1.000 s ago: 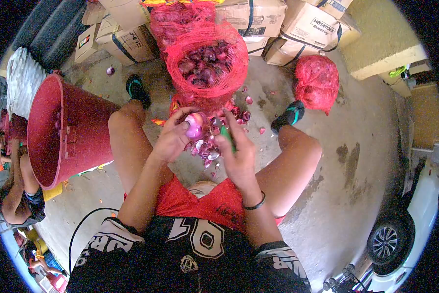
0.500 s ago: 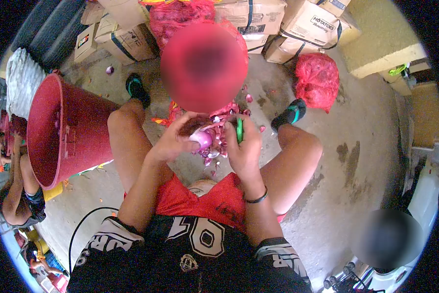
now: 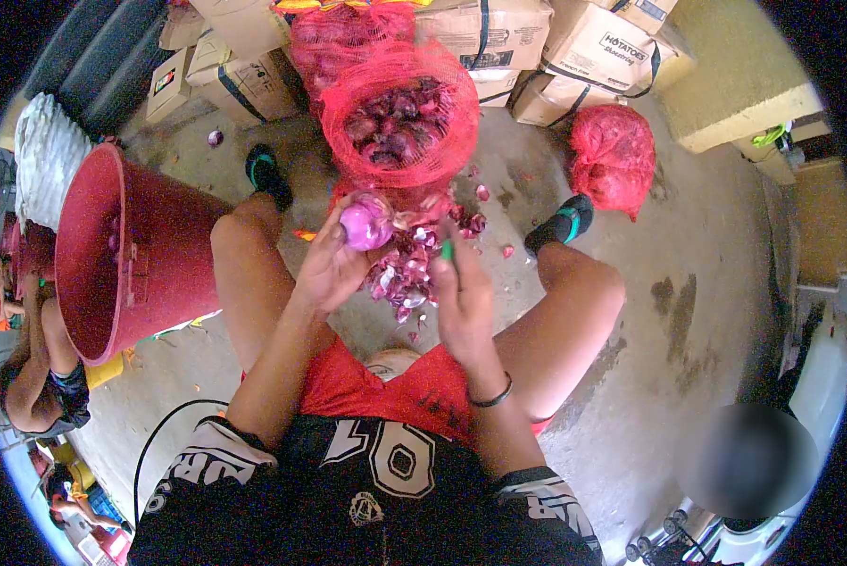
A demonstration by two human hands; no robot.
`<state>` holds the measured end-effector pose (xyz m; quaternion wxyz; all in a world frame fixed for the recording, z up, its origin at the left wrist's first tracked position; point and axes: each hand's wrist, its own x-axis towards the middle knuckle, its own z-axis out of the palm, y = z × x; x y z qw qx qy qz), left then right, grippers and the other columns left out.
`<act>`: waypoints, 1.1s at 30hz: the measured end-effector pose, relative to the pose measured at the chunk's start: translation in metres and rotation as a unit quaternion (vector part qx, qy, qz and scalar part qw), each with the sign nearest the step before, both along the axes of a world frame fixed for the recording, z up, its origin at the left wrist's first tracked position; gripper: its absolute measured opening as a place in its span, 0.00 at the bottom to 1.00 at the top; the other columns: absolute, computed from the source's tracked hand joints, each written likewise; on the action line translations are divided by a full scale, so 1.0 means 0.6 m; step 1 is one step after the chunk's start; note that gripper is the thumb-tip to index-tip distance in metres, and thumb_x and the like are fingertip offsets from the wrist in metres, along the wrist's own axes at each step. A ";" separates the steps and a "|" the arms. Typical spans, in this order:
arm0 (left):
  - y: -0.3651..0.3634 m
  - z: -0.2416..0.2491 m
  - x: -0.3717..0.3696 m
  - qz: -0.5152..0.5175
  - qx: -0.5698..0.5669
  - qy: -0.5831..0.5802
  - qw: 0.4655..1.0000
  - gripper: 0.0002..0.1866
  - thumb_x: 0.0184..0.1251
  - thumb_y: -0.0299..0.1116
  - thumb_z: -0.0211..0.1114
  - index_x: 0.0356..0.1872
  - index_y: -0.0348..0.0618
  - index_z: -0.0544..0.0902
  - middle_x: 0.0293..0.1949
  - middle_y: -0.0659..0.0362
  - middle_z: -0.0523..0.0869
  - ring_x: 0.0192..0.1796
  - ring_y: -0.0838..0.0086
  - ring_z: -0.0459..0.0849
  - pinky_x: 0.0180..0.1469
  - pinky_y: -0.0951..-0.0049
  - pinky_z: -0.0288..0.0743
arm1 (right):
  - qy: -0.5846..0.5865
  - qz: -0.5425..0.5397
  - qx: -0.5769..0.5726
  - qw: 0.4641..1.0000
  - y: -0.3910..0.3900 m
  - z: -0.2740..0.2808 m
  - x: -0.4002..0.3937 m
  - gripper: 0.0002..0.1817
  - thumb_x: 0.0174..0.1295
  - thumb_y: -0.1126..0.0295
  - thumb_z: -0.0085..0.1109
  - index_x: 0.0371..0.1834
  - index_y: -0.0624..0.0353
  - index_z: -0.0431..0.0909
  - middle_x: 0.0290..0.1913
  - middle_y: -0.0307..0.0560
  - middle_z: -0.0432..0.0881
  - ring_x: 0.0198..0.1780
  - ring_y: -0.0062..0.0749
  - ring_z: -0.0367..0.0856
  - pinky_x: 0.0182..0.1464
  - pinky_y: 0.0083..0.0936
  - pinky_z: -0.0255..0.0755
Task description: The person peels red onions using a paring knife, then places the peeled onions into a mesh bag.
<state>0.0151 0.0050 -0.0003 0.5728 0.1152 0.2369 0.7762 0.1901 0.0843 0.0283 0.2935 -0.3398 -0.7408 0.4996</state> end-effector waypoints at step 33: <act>-0.001 0.002 -0.004 0.024 -0.016 0.179 0.983 0.39 0.50 0.20 0.73 0.65 0.38 0.65 0.61 0.55 0.74 0.65 0.68 0.72 0.66 0.65 0.69 | 0.012 0.061 -0.125 0.990 -0.039 -0.016 -0.013 0.32 0.70 0.66 0.51 0.71 0.75 0.54 0.59 0.62 0.76 0.61 0.36 0.75 0.62 0.30 0.66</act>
